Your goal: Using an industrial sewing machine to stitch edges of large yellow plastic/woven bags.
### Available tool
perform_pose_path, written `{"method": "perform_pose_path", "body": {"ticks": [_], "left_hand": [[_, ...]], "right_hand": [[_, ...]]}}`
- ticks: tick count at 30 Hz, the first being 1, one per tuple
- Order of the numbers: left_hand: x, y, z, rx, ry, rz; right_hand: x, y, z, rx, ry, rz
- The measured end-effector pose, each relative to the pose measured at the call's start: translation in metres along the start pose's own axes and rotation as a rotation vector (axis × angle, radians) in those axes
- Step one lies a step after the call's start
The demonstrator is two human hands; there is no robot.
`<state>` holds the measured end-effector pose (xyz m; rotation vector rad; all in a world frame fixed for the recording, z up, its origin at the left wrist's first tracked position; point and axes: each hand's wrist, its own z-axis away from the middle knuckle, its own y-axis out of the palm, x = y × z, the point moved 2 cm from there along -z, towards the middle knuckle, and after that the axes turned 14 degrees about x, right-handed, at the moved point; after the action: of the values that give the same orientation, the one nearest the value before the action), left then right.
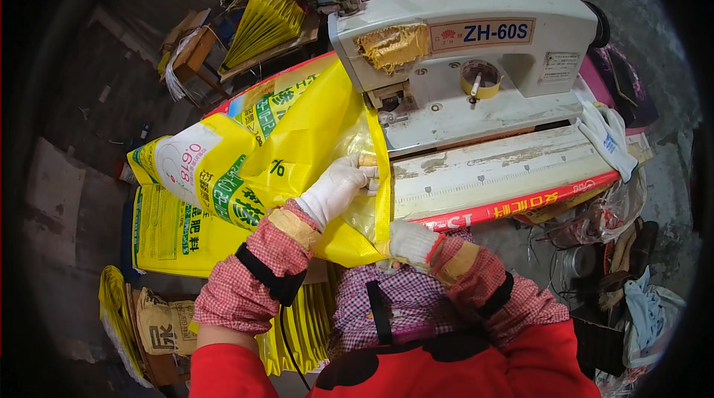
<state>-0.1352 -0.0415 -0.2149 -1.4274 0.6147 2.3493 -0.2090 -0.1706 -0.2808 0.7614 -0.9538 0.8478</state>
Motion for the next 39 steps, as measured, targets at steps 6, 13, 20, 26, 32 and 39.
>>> {"method": "perform_pose_path", "body": {"ticks": [6,13,20,26,32,39], "left_hand": [[0.002,-0.003,0.001,0.049,0.008,-0.02],[0.018,0.0,0.005,0.117,0.004,-0.079],[0.011,0.008,0.016,0.168,-0.082,-0.178],[0.008,0.013,0.022,0.146,-0.093,-0.194],[0.016,0.01,0.027,0.354,-0.056,-0.112],[-0.037,-0.007,0.03,-0.101,0.017,-0.511]], "right_hand": [[-0.003,0.0,-0.001,0.027,-0.024,-0.055],[0.002,0.0,0.007,0.056,-0.1,-0.183],[0.004,-0.004,0.004,0.014,0.017,0.066],[-0.009,-0.007,-0.004,0.009,-0.013,0.148],[-0.005,-0.005,-0.003,0.087,-0.088,0.075],[-0.005,0.0,0.003,0.032,-0.086,-0.174]]}}
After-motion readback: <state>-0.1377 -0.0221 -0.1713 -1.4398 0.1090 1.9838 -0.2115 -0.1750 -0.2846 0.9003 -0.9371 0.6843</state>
